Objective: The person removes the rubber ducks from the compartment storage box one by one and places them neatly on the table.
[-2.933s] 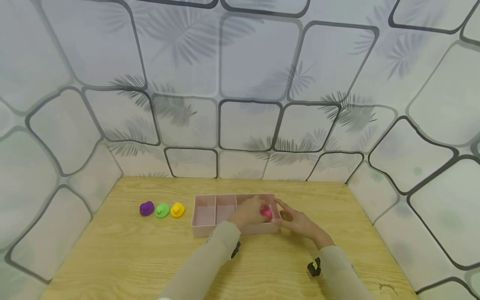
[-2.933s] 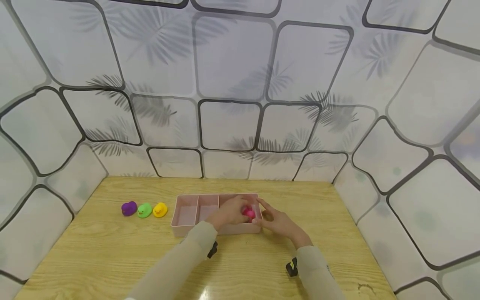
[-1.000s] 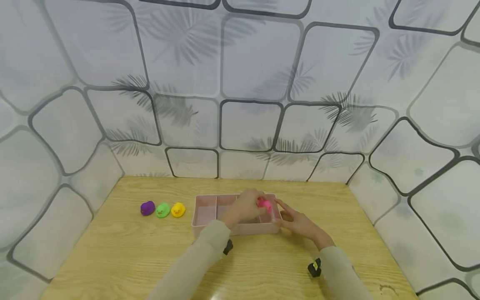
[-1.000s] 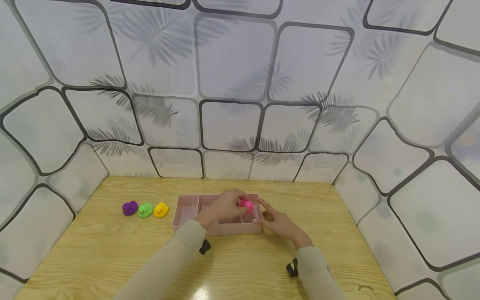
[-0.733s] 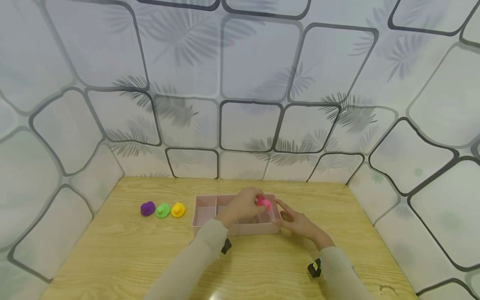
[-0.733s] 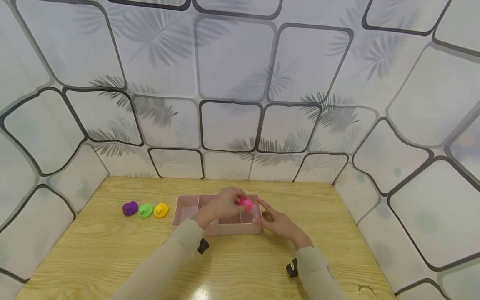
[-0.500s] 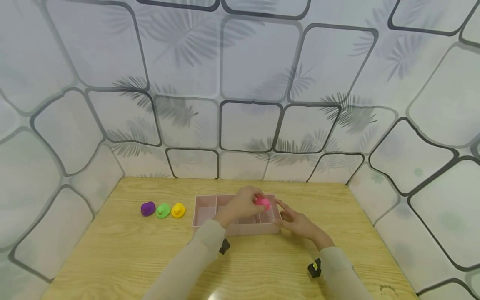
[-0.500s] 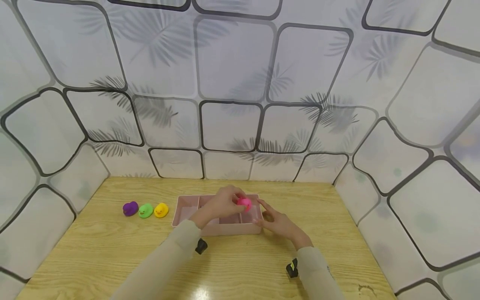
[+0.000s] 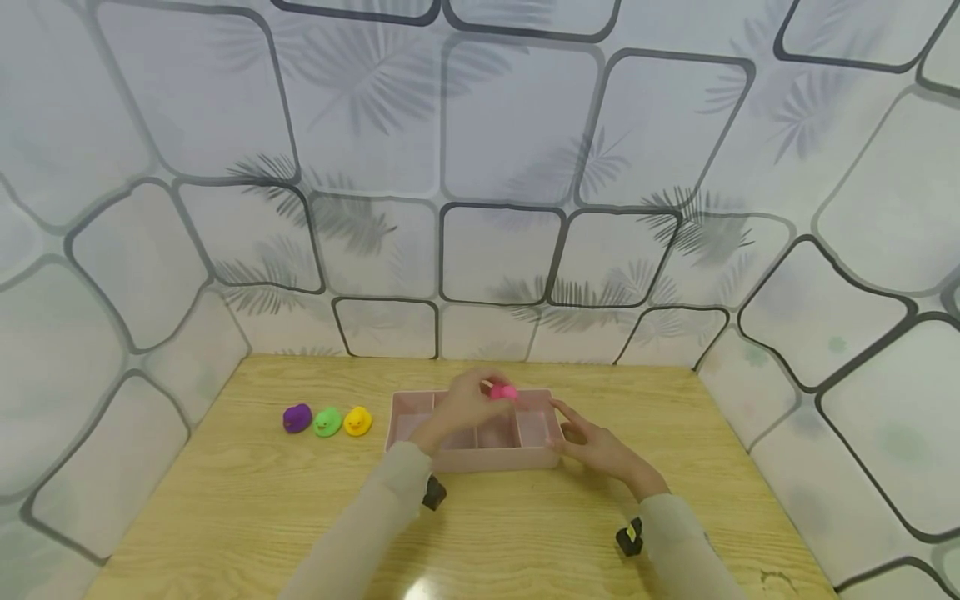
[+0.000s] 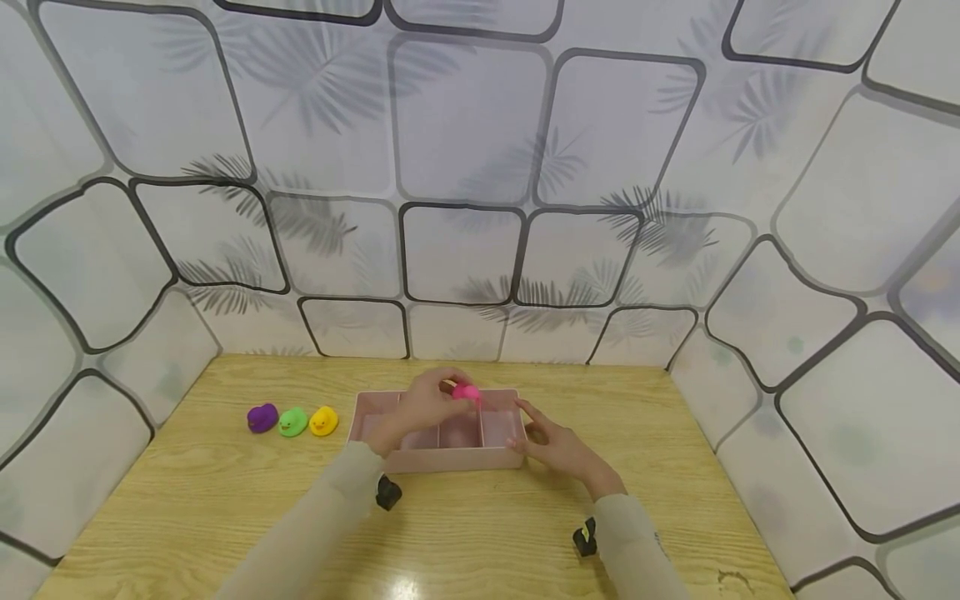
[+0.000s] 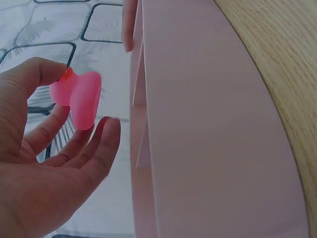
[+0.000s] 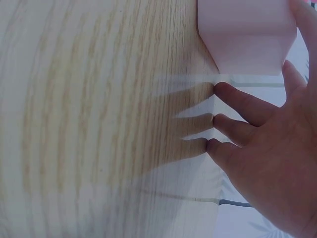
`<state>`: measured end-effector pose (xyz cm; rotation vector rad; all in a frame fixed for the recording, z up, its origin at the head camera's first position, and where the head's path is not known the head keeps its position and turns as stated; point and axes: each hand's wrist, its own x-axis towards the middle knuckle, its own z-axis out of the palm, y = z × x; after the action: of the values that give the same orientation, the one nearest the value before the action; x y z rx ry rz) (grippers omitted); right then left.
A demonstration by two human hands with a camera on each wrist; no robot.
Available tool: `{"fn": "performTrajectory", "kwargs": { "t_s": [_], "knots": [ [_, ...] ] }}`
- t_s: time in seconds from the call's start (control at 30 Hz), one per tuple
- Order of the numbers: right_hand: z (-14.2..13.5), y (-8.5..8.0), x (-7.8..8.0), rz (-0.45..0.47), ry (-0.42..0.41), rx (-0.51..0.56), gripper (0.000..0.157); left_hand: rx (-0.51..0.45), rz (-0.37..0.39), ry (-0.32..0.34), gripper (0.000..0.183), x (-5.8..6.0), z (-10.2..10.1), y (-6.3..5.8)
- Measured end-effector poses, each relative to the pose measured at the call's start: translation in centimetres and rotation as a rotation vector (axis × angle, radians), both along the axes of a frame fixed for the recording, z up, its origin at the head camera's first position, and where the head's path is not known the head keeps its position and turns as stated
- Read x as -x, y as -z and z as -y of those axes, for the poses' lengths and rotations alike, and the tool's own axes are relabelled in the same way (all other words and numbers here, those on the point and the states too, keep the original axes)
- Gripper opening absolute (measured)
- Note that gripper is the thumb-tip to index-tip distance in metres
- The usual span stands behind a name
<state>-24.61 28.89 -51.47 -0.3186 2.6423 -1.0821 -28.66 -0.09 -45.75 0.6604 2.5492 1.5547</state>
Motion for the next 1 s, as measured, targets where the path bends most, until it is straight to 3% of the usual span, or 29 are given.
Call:
{"fn": "performTrajectory", "kwargs": {
  "t_s": [0.3,0.6,1.0],
  "knots": [
    [0.0,0.1,0.0,-0.007,0.0,0.003,0.082,-0.119,0.109,-0.109,0.035,0.2,2.2,0.3],
    [0.0,0.2,0.0,0.005,0.006,-0.002,0.082,-0.17,0.11,-0.186,0.049,0.5,4.3,0.4],
    [0.0,0.3,0.0,0.006,0.005,0.009,0.082,-0.203,0.033,-0.226,0.038,0.8,8.2,0.7]
  ]
}}
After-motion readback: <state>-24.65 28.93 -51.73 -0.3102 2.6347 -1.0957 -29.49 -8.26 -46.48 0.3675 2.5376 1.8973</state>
